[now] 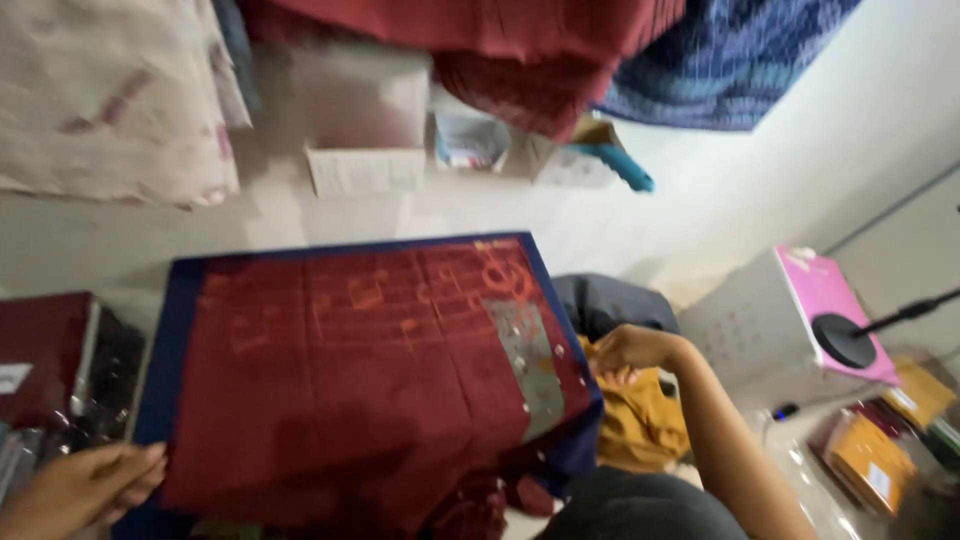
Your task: Cleaning scarves with a lint roller, folding them neatly, and placing them into plastic packaging sleeves.
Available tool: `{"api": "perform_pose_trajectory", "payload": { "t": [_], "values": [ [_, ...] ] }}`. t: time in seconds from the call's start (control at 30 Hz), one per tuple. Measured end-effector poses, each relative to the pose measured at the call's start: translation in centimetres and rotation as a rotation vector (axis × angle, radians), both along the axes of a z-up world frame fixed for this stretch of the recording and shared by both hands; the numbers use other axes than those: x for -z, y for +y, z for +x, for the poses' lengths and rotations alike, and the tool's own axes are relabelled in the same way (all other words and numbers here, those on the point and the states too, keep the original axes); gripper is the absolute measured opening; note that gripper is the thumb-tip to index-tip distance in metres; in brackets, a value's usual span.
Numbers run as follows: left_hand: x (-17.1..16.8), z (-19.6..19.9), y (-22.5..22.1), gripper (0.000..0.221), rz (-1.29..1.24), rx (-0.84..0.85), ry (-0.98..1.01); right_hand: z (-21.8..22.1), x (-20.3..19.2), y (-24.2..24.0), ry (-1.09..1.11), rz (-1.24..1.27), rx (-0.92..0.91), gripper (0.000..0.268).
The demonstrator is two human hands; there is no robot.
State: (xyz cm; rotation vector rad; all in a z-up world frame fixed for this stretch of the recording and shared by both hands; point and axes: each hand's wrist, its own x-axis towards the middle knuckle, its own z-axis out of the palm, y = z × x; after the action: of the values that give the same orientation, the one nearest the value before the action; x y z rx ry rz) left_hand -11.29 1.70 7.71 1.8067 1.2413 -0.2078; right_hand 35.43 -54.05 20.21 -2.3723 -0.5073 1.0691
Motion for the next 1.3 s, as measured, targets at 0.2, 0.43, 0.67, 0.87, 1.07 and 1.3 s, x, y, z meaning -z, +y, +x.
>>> {"api": "perform_pose_trajectory", "payload": {
  "t": [0.2, 0.43, 0.67, 0.87, 1.07, 1.3],
  "values": [
    [10.4, -4.0, 3.0, 0.049, -0.303, -0.038, 0.104, -3.4, 2.9, -3.0, 0.268, -0.292, -0.14, 0.035],
    [8.6, -3.0, 0.0, 0.075, -0.469, -0.023, 0.289, -4.6, 8.2, -6.1, 0.458, 0.093, 0.129, 0.015],
    [10.2, -3.3, -1.0, 0.047, -0.181, 0.137, 0.101, -6.1, 11.7, -6.2, 0.413, 0.466, 0.307, 0.022],
    [13.8, -5.3, 1.2, 0.034, -0.179, 0.145, -0.073, -6.1, 10.8, -6.7, 0.3, 0.397, 0.228, 0.032],
    [6.5, -6.6, -1.7, 0.023, -0.305, 0.017, -0.366, -4.3, 10.7, -7.9, 0.289, 0.439, 0.171, 0.026],
    [-1.6, -4.3, -5.4, 0.032, -0.413, -0.219, -0.561, -4.6, 5.1, -5.7, 0.292, 0.71, 0.142, 0.008]
  ]
}}
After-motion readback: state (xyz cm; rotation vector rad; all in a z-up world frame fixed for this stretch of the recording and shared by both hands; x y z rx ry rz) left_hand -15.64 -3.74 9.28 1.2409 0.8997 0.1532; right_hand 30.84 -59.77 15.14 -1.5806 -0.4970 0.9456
